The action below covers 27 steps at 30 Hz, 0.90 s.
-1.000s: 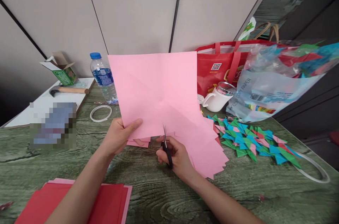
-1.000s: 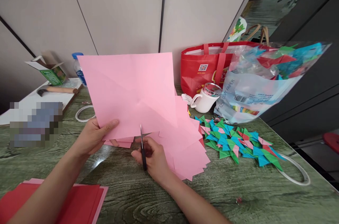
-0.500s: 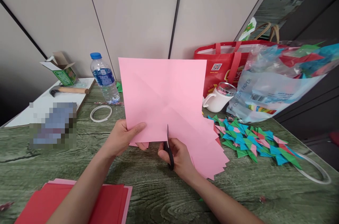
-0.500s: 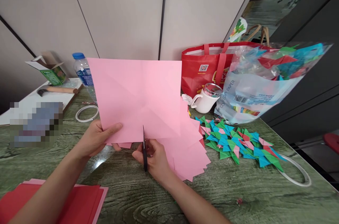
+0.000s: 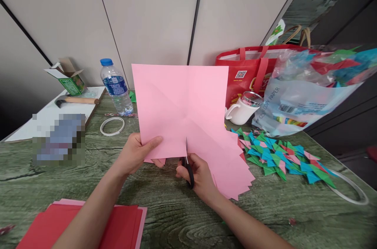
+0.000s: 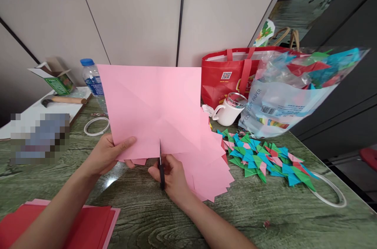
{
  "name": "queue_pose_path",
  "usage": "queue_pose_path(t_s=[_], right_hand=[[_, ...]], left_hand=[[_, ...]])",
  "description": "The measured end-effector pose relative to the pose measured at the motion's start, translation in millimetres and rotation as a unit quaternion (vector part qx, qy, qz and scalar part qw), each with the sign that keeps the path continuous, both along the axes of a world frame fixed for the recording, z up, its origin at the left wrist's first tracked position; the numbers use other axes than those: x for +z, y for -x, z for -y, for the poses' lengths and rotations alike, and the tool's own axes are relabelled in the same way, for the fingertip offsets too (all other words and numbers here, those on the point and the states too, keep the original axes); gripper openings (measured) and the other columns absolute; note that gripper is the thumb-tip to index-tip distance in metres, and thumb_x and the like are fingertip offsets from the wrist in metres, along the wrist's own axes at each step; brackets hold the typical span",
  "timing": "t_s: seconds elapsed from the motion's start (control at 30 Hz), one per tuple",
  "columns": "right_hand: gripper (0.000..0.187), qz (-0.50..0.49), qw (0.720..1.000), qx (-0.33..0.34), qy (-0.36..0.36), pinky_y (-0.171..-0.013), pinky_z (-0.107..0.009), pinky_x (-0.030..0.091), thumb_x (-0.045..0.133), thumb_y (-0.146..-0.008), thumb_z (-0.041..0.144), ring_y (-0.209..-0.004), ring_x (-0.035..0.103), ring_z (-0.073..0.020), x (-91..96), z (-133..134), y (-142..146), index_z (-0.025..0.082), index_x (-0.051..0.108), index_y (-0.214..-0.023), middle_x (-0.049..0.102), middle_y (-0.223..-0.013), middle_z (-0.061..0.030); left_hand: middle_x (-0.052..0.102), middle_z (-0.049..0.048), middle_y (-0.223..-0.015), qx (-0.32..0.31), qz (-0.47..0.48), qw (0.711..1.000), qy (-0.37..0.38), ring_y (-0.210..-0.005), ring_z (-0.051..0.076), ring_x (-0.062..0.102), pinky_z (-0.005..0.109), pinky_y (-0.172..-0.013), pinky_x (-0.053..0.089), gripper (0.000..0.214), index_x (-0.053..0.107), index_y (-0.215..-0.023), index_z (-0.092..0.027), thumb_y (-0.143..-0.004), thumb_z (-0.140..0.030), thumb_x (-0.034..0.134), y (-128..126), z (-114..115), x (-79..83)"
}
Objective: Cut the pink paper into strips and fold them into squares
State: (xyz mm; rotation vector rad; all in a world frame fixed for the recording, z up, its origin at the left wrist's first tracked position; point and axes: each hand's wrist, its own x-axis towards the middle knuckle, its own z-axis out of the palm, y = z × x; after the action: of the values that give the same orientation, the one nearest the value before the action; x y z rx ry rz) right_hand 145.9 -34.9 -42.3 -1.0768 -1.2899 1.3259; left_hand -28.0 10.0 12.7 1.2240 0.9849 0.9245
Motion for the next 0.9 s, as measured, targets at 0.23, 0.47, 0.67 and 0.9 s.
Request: queue_pose_path(t_s=[0.23, 0.47, 0.67, 0.9], right_hand=[[0.027, 0.009, 1.0, -0.012, 0.0, -0.052, -0.026, 0.041, 0.061, -0.069, 0.042, -0.054, 0.05, -0.0117, 1.2, 1, 1, 0.019, 0.047, -0.069, 0.053, -0.06, 0.0014], [0.026, -0.007, 1.0, -0.022, 0.016, -0.047, -0.024, 0.041, 0.061, -0.068, 0.041, -0.047, 0.048, -0.0104, 3.8, 1, 3, 0.018, 0.049, -0.071, 0.051, -0.053, 0.0036], [0.025, -0.001, 1.0, -0.003, 0.013, -0.044, -0.023, 0.042, 0.058, -0.072, 0.04, -0.044, 0.049, -0.0096, -1.1, 0, 2, 0.018, 0.049, -0.083, 0.051, -0.051, 0.0051], [0.031, -0.057, 0.993, 0.055, 0.083, -0.043, -0.022, 0.043, 0.063, -0.07, 0.039, -0.043, 0.051, -0.0086, -5.7, -3, 0, 0.02, 0.042, -0.081, 0.055, -0.053, 0.0064]], left_hand=[[0.066, 0.0052, -0.051, 0.001, -0.001, 1.0, 0.001, -0.047, 0.02, 0.064, 0.029, -0.04, 0.055, 0.021, 0.067, -0.07, -0.012, -0.074, -0.031, 0.059, 0, -1, -0.4], [0.066, 0.0046, -0.052, -0.002, 0.003, 1.0, 0.0, -0.045, 0.02, 0.063, 0.028, -0.039, 0.054, 0.02, 0.066, -0.07, -0.012, -0.075, -0.03, 0.059, 1, -1, -1.0], [0.068, 0.0061, -0.056, 0.002, -0.003, 1.0, 0.001, -0.044, 0.019, 0.063, 0.029, -0.039, 0.054, 0.021, 0.067, -0.069, -0.012, -0.074, -0.031, 0.06, 1, 0, -1.3], [0.069, 0.0033, -0.059, 0.069, 0.01, 0.998, 0.008, -0.047, 0.018, 0.063, 0.029, -0.041, 0.055, 0.017, 0.066, -0.071, -0.013, -0.069, -0.03, 0.065, 2, -5, -6.5]])
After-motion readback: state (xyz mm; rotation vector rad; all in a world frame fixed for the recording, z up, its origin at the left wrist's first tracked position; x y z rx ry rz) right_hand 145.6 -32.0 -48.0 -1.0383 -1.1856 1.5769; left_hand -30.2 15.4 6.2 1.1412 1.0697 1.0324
